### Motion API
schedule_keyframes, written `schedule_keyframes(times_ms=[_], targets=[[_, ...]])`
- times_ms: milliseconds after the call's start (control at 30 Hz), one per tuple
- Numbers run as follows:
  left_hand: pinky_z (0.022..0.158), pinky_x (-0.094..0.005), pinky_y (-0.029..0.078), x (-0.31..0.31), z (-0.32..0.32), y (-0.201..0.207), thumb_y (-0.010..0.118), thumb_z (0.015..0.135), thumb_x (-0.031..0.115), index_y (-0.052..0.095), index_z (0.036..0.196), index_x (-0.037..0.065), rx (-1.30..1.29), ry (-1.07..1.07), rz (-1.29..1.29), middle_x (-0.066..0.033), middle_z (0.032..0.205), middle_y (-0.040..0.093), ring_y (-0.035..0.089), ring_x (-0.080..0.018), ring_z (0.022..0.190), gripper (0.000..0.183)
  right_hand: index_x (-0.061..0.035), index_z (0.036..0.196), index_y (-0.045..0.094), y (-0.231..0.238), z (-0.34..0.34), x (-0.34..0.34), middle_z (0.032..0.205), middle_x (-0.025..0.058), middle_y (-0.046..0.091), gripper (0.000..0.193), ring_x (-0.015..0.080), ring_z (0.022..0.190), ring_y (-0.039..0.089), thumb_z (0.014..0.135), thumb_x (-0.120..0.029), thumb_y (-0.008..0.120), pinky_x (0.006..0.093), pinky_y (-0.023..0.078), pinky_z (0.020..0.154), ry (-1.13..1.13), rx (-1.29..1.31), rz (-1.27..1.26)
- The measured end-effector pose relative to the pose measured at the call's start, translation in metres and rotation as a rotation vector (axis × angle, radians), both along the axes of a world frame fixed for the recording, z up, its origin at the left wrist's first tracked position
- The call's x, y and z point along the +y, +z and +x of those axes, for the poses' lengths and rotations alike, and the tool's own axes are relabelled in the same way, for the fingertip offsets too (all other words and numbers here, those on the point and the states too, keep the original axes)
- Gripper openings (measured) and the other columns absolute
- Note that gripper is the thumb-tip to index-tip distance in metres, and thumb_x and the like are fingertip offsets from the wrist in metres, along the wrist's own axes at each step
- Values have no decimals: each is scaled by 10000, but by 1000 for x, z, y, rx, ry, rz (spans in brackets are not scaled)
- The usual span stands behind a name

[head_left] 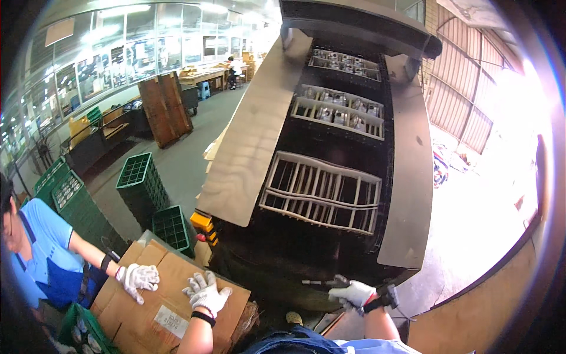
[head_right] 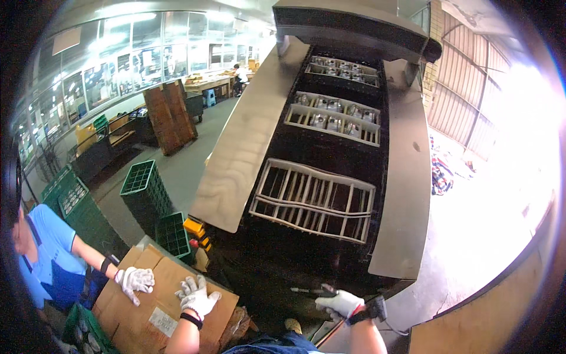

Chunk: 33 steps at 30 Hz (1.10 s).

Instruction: Cleaning metal piston-like parts using an air blow gun on a fabrication floor.

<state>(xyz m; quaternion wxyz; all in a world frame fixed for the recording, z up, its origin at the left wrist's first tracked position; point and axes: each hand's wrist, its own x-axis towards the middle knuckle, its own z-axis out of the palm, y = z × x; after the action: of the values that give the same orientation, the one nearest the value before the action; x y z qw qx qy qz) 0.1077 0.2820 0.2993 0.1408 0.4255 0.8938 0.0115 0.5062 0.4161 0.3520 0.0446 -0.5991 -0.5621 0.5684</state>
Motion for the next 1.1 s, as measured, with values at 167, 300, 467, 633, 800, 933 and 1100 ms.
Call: schedule_keyframes(times_ms=[167, 300, 467, 633, 800, 933, 1100], targets=[[1123, -688, 158, -5, -1, 1, 597, 827, 644, 305, 1536, 87, 11, 41, 13, -287, 1592, 217, 190, -478, 1473, 947, -120, 1197, 632, 143, 3, 64, 598, -24, 519, 368, 100, 451, 495, 886, -284, 738, 271, 413, 412, -91, 163, 384], [1108, -632, 241, -6, 0, -12, 725, 734, 494, 487, 1384, 60, -3, 27, 231, -291, 1408, 426, 358, -462, 1353, 817, -88, 862, 612, 199, 37, 160, 596, -18, 530, 259, 101, 462, 504, 888, -333, 691, 287, 408, 423, -335, 149, 832], [786, -313, 542, -16, -10, -36, 526, 998, 246, 649, 1117, 115, -578, 409, 913, -107, 1016, 695, 659, -193, 945, 216, -47, 874, 626, 240, 35, 269, 572, 38, 542, 236, 164, 427, 522, 888, -283, 645, 349, 446, 411, -323, 154, 877], [603, -361, 528, 13, -39, 33, 640, 937, 204, 562, 1175, 77, -1029, 469, 1293, -81, 849, 586, 593, -211, 712, 281, -22, 846, 623, 270, 27, 345, 570, 78, 571, 268, 192, 416, 562, 859, -280, 690, 344, 461, 396, -213, 86, 938], [506, -286, 458, 73, -20, 125, 582, 980, 115, 547, 1187, 49, -887, 350, 1224, -37, 790, 573, 510, -117, 588, 220, 21, 1038, 661, 287, 5, 372, 692, 122, 660, 348, 220, 547, 657, 883, -290, 646, 379, 525, 441, 32, -8, 777], [783, -322, 549, 142, -8, 180, 638, 928, 95, 500, 1345, -19, -610, -6, 1115, -161, 1110, 639, 644, -201, 865, 454, 31, 919, 676, 287, 62, 403, 665, 141, 654, 368, 202, 548, 654, 826, -325, 665, 374, 536, 514, -273, -99, 1123], [1046, -472, 431, 277, 31, 264, 746, 830, 267, 533, 1321, 3, 242, -542, 824, -215, 1293, 577, 517, -405, 1216, 598, 18, 828, 669, 243, 107, 391, 577, 50, 597, 341, 164, 413, 538, 803, -319, 715, 314, 436, 418, -137, -36, 896]])
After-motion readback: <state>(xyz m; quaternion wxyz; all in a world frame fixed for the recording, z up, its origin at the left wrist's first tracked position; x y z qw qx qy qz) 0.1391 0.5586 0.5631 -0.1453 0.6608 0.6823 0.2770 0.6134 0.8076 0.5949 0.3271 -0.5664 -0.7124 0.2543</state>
